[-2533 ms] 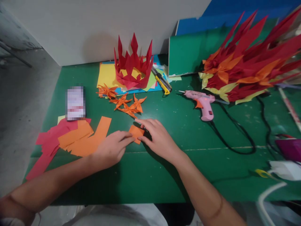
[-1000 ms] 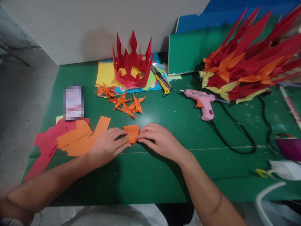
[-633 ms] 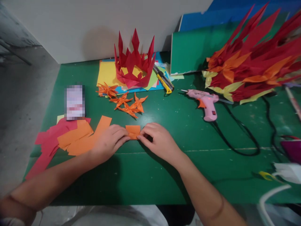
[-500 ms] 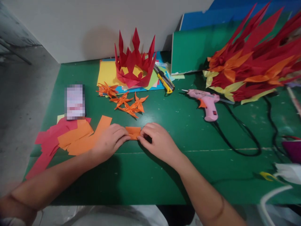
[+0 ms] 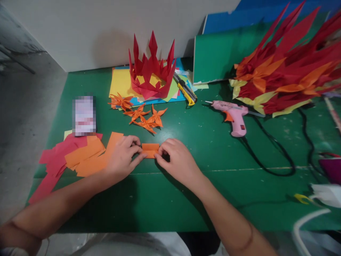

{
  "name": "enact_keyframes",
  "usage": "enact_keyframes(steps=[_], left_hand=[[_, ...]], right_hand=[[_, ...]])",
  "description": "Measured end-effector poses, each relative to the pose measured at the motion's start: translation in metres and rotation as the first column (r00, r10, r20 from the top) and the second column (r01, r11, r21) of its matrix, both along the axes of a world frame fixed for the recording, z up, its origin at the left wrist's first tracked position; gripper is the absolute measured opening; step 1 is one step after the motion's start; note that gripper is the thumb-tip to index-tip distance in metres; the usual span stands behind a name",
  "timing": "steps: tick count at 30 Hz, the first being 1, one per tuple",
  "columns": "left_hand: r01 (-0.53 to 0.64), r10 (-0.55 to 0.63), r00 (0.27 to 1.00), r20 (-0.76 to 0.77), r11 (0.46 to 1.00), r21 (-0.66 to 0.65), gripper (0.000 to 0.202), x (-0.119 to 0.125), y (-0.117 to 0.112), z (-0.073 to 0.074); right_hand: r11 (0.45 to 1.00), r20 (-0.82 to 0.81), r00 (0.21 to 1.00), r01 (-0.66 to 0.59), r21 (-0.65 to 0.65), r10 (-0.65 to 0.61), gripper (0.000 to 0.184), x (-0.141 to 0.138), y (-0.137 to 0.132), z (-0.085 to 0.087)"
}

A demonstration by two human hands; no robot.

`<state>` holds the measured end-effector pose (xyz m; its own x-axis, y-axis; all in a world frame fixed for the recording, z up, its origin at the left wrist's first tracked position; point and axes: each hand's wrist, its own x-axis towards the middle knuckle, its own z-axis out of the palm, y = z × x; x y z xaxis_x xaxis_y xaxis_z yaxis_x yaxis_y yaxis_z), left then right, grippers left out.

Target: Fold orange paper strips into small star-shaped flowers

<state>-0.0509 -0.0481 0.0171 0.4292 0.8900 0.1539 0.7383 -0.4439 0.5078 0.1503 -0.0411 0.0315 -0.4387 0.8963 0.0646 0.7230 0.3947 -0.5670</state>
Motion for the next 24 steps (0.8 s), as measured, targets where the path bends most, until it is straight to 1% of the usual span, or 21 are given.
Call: enact_keyframes(steps=[5, 12, 17, 24], left_hand=[[-0.020, 0.021, 0.998, -0.057, 1.000, 0.012, 0.030, 0.0021, 0.0004, 0.0026], [-0.029, 0.030, 0.999, -0.020, 0.999, 0.024, 0.028, 0.0020, 0.0007, 0.0014], [-0.048, 0.048, 0.998, -0.039, 0.999, -0.005, 0.024, 0.0036, -0.0002, 0.0031], [-0.047, 0.047, 0.997, -0.062, 0.999, -0.002, 0.025, 0.0040, -0.0004, 0.0026]], right_hand=[[0.999, 0.021, 0.999, 0.025, -0.024, -0.025, 0.024, -0.0025, -0.0008, -0.0012], [0.999, 0.048, 0.998, 0.044, -0.018, -0.043, 0.023, -0.0041, -0.0015, -0.0043], [0.998, 0.059, 0.996, 0.061, -0.028, -0.059, 0.024, -0.0063, -0.0008, -0.0050], [0.997, 0.072, 0.995, 0.073, -0.033, -0.070, 0.026, -0.0068, 0.0000, -0.0041]])
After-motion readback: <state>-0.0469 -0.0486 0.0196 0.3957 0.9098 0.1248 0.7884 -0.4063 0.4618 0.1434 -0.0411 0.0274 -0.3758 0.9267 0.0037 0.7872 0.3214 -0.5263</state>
